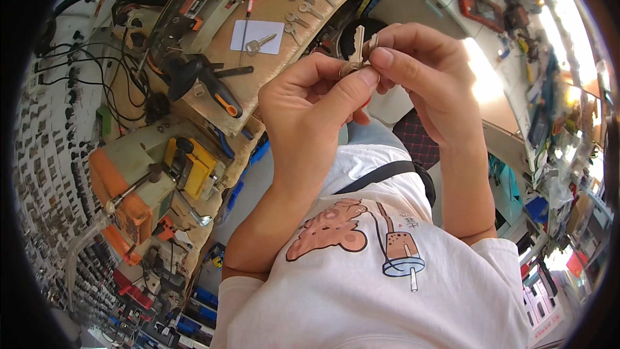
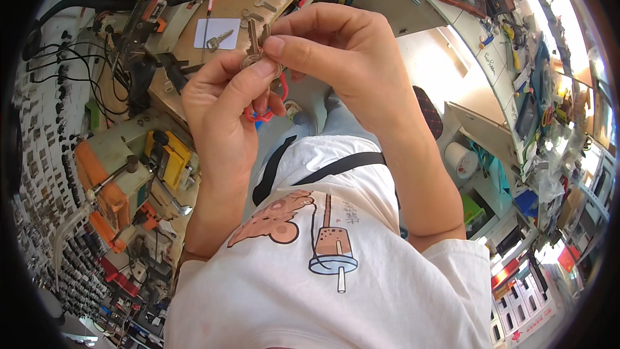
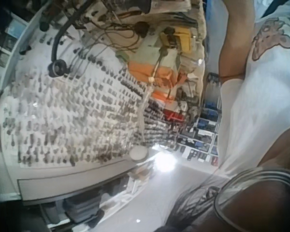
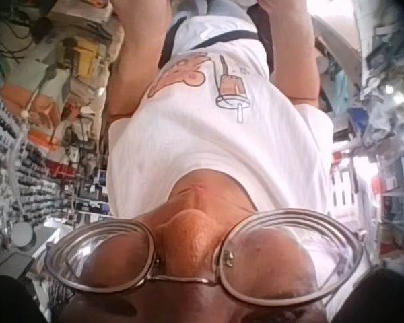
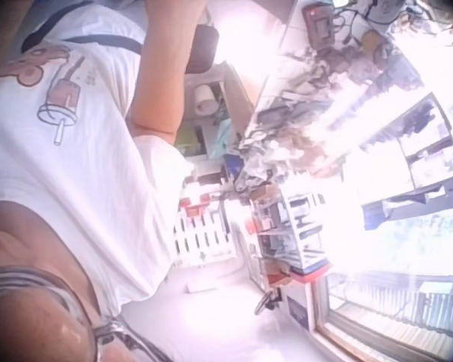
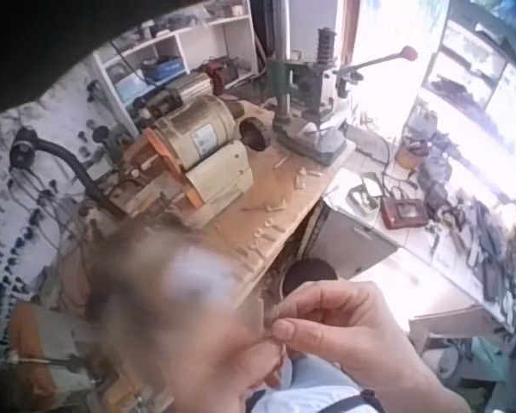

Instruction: The person files a metal key with a hand file, repeatedly checking its profile against a reference key. They then measure the key with a vernier caliper and place it into a key-cutting machine vise.

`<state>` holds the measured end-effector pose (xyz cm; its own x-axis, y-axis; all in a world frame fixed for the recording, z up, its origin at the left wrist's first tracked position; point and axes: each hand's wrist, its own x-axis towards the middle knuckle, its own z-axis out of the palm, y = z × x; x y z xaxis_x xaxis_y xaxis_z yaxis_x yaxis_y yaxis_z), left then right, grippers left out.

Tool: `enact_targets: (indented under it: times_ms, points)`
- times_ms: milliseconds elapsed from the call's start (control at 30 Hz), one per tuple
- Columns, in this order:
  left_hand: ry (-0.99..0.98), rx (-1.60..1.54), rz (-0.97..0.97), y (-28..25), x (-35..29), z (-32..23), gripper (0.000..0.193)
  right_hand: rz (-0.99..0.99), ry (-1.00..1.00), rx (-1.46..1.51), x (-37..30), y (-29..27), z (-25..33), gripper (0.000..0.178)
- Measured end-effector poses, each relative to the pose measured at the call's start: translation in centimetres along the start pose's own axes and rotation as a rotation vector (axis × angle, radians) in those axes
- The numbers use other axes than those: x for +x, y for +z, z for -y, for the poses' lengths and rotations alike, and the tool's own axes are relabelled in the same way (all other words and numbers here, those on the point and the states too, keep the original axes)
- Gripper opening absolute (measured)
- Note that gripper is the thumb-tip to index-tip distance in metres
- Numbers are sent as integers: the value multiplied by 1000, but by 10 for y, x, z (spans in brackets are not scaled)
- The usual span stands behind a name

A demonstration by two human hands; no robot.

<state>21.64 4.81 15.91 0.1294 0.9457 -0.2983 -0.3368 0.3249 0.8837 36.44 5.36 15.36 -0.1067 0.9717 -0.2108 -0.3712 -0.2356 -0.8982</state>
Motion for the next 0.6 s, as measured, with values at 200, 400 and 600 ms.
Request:
enact_targets:
  times_ms: [200, 400, 600]
  points:
    - [-107, -54, -8, 8, 8, 3, 15, -61, 42, 34, 10, -16, -3, 20]
    - [-126, 27, -35, 8, 17, 11, 17, -58, 180, 144, 15, -28, -5, 21]
    - [-129, 54, -120, 15, 19, 14, 15, -77, 171, 122, 11, -32, -9, 22]
